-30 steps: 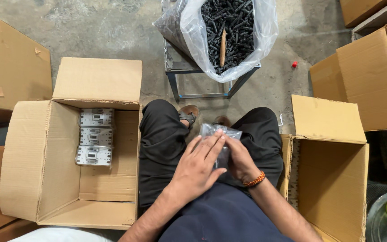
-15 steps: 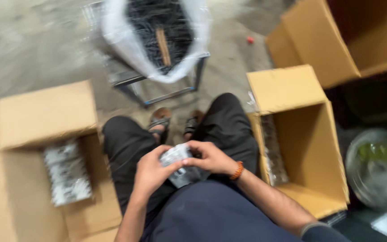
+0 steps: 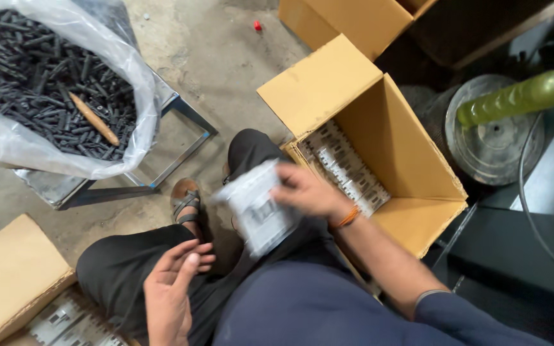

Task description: The person sits on the floor between two cardboard boxes and repeatedly picks up white electrical components wrapped in plastic. They unwrap each component, use a wooden stick to tap or adjust parts inside, rewrap the component, and place it into the right-hand box. The process continues with multiple units.

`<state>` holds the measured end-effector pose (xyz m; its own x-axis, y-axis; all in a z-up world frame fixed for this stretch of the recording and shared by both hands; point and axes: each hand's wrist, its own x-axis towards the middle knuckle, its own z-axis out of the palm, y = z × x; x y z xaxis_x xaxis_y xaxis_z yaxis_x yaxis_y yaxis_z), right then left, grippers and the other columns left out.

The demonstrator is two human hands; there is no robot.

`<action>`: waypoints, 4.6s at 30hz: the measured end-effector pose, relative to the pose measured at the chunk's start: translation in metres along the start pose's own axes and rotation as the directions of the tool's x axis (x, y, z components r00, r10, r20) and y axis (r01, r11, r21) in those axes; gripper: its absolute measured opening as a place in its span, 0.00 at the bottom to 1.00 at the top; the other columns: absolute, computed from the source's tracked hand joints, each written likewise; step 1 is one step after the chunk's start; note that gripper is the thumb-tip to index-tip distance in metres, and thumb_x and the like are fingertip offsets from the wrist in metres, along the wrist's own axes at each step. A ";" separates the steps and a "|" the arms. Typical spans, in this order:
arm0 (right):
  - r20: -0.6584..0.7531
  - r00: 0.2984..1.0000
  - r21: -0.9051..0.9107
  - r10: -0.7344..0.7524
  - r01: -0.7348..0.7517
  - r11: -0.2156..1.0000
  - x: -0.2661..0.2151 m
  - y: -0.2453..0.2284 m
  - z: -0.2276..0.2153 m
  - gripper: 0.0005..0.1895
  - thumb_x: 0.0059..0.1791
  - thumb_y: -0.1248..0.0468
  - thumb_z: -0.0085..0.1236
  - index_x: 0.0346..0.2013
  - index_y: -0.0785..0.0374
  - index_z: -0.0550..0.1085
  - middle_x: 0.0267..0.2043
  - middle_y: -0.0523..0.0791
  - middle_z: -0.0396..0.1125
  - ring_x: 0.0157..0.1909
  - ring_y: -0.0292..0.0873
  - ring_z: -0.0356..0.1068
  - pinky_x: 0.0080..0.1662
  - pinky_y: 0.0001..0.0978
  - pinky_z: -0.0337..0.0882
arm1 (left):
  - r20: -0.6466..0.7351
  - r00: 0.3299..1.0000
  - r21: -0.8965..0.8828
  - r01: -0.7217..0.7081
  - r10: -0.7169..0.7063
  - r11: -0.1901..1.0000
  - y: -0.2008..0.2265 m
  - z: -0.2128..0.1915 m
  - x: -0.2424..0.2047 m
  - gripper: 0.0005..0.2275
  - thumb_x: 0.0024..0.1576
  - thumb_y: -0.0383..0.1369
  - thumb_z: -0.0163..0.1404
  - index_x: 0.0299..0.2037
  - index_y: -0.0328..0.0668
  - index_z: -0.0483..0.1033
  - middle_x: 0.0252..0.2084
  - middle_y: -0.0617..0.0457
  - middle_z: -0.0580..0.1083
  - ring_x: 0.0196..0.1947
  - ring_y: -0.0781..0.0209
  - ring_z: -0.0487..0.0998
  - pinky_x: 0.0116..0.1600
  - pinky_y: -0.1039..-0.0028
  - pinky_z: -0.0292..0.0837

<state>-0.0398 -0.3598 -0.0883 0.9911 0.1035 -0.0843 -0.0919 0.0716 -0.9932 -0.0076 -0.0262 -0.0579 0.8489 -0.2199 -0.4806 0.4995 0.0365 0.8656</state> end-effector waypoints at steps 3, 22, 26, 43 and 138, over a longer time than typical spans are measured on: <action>-0.294 0.951 0.369 0.091 0.025 0.929 -0.034 0.001 -0.086 0.22 0.54 0.62 0.59 0.60 0.72 0.71 0.53 0.47 0.73 0.53 0.39 0.74 0.56 0.33 0.75 | -0.204 0.960 0.159 -0.159 0.190 0.974 -0.018 -0.029 -0.003 0.11 0.61 0.23 0.53 0.52 0.23 0.74 0.46 0.39 0.80 0.40 0.59 0.82 0.44 0.76 0.77; -0.677 0.193 0.353 0.710 -0.761 0.544 -0.015 0.204 -0.089 0.16 0.51 0.59 0.64 0.32 0.71 0.73 0.29 0.50 0.69 0.26 0.44 0.68 0.27 0.41 0.67 | -0.395 0.581 0.848 -0.067 0.712 0.525 -0.086 -0.108 0.014 0.07 0.62 0.21 0.61 0.44 0.27 0.75 0.36 0.48 0.72 0.27 0.71 0.68 0.35 0.82 0.62; -0.612 0.153 0.568 0.776 -0.597 0.566 -0.002 0.222 -0.086 0.20 0.53 0.56 0.60 0.33 0.75 0.74 0.31 0.54 0.70 0.28 0.47 0.67 0.28 0.44 0.66 | -0.395 0.581 0.866 -0.021 0.711 0.499 -0.080 -0.102 0.012 0.08 0.64 0.22 0.62 0.44 0.27 0.75 0.35 0.49 0.72 0.25 0.71 0.65 0.32 0.83 0.62; -0.513 0.661 -0.123 0.548 -0.688 0.715 0.027 0.214 -0.055 0.20 0.59 0.55 0.52 0.38 0.73 0.71 0.39 0.52 0.72 0.39 0.45 0.73 0.41 0.37 0.74 | -0.739 0.499 0.261 -0.409 0.453 0.875 -0.051 -0.105 -0.004 0.04 0.60 0.26 0.58 0.41 0.36 0.76 0.32 0.56 0.76 0.27 0.73 0.75 0.30 0.83 0.71; 0.132 0.919 0.064 0.372 -0.382 0.922 0.050 -0.054 0.119 0.19 0.50 0.66 0.62 0.55 0.69 0.75 0.32 0.38 0.71 0.23 0.25 0.58 0.25 0.17 0.57 | -0.510 0.837 -0.288 -0.384 0.199 0.877 -0.005 -0.066 -0.021 0.13 0.69 0.35 0.45 0.42 0.31 0.78 0.35 0.52 0.80 0.25 0.69 0.73 0.30 0.79 0.67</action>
<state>0.0029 -0.2408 -0.0291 0.8639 0.2523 -0.4359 -0.4695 0.0903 -0.8783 -0.0172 0.0424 -0.0616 0.8980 0.3204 -0.3016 0.1616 0.3974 0.9033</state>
